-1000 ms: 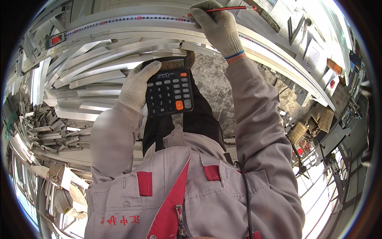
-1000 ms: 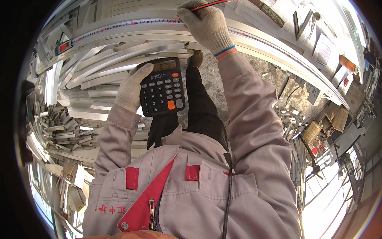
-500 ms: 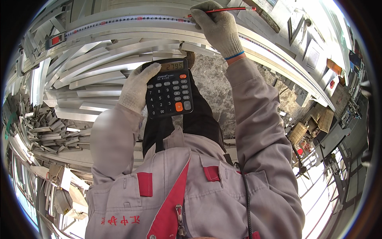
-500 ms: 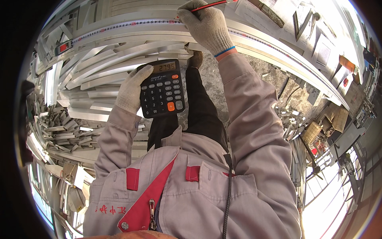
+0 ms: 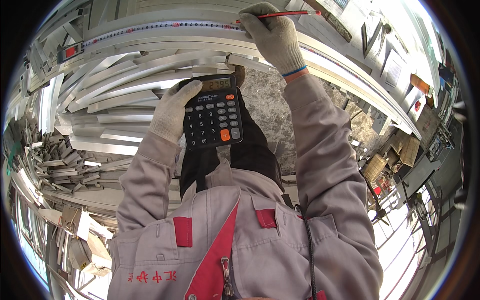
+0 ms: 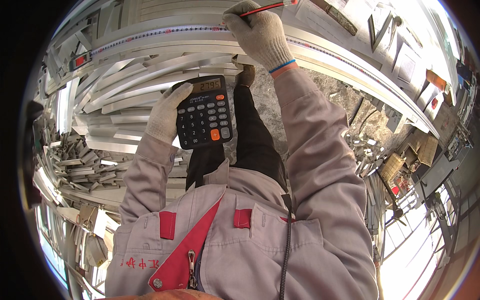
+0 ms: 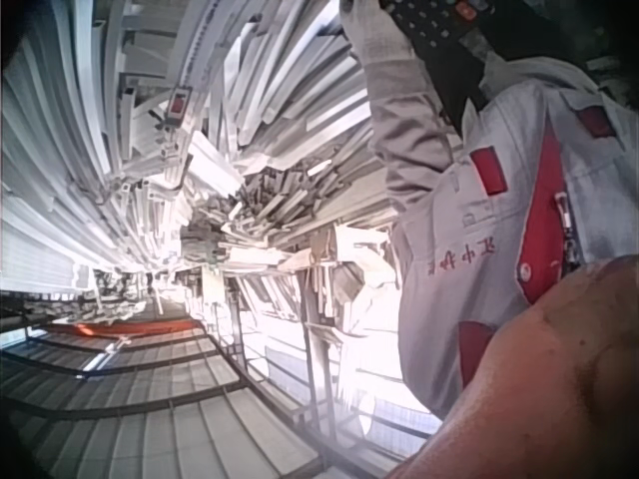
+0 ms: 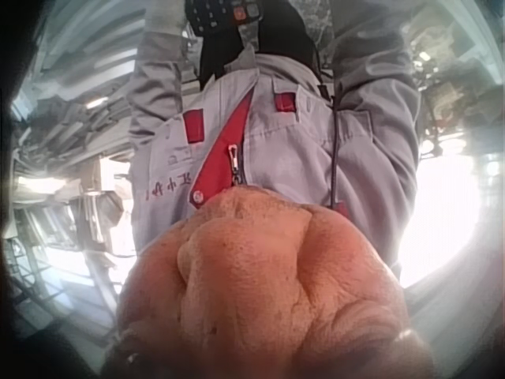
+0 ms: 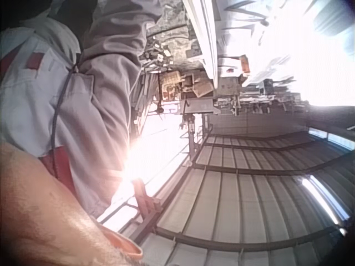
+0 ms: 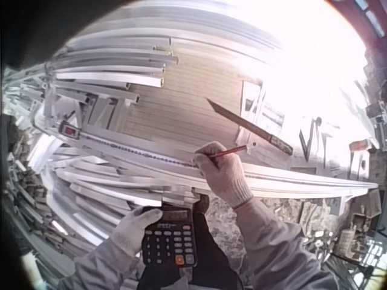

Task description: The person measures a long metal profile with a tape measure, records the measurement on a calculator, and marks the profile with a pencil. This cycle repeats multiple times along the length of the profile.

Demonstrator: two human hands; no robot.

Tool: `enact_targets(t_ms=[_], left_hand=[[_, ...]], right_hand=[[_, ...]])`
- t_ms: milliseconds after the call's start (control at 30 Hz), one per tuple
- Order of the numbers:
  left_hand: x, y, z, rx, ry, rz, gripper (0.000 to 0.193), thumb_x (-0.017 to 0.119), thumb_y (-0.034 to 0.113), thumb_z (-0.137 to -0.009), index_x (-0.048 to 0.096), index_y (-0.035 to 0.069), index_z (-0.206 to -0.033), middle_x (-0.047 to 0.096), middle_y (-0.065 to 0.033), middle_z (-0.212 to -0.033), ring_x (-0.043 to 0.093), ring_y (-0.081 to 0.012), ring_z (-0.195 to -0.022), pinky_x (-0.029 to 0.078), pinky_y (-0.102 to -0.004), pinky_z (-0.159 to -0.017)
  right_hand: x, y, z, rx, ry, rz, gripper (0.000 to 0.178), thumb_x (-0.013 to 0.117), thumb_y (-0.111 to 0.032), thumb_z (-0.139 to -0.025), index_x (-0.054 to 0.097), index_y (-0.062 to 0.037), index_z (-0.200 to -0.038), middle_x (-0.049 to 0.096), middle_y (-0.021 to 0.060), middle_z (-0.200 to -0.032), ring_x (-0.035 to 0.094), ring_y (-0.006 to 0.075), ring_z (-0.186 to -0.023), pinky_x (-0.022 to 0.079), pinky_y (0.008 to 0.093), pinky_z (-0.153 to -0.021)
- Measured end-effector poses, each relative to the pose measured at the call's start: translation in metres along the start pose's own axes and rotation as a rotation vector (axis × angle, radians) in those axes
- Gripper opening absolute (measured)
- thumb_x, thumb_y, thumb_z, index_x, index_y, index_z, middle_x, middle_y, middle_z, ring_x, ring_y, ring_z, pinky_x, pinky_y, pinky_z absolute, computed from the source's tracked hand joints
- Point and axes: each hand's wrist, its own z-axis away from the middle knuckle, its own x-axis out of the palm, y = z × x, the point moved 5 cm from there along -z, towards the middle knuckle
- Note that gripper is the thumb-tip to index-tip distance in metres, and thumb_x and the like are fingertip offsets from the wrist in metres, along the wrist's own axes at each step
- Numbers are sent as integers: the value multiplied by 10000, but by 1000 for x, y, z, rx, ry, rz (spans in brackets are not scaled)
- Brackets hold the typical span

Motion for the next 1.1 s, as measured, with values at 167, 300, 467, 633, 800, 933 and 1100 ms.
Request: enact_targets(t_ms=[167, 300, 467, 633, 800, 933, 1100], left_hand=[[2, 3, 1, 14, 18, 12, 355, 799, 229, -975, 730, 0, -1236, 769, -66, -1066, 757, -141, -873, 632, -271, -740], [2, 4, 1, 7, 23, 31, 334, 802, 209, -971, 732, 8, -1228, 768, -65, -1060, 759, -142, -869, 635, -272, -738], [-1, 2, 0, 1, 30, 32, 333, 806, 207, -966, 734, 13, -1227, 770, -66, -1052, 760, -141, -856, 634, -270, -736], [-2, 1, 0, 7, 47, 38, 335, 796, 199, -967, 736, 12, -1238, 776, -72, -1053, 763, -142, -853, 633, -270, -734], [-2, 5, 5, -4, 23, 38, 351, 772, 206, -981, 723, 0, -1261, 783, -84, -1065, 770, -148, -858, 639, -278, -742], [-2, 8, 10, -26, 50, 28, 383, 776, 221, -978, 711, -11, -1275, 785, -97, -1046, 776, -157, -834, 643, -279, -730], [-3, 10, 13, -36, 28, 30, 360, 781, 214, -974, 716, -4, -1254, 786, -95, -1028, 775, -157, -806, 644, -283, -710]], right_hand=[[-1, -1, 0, -8, 13, -21, 123, 702, -124, -1030, 704, -1, -1019, 703, 34, -785, 638, 98, -734, 525, 299, -674], [0, 0, 0, -23, 15, -40, 114, 701, -112, -1030, 704, 2, -1024, 703, 36, -788, 639, 98, -737, 526, 298, -675], [0, 1, 1, -23, 12, -27, 106, 705, -101, -1025, 705, 4, -1028, 703, 36, -793, 642, 100, -741, 527, 295, -676], [0, 9, 2, 8, 19, -59, 111, 702, -109, -1036, 708, 2, -1025, 704, 31, -805, 642, 95, -741, 527, 284, -671], [1, 22, 4, 73, 70, -231, 183, 707, -199, -1064, 744, -31, -1127, 775, 58, -941, 724, 103, -816, 574, 261, -681], [-5, 23, 8, 159, 95, -163, 222, 729, -210, -1053, 765, -23, -1167, 810, 77, -985, 760, 111, -857, 610, 266, -719], [-8, 11, 13, 43, 109, -6, 199, 734, -182, -1033, 779, -10, -1123, 805, 81, -963, 766, 136, -875, 622, 286, -763]])
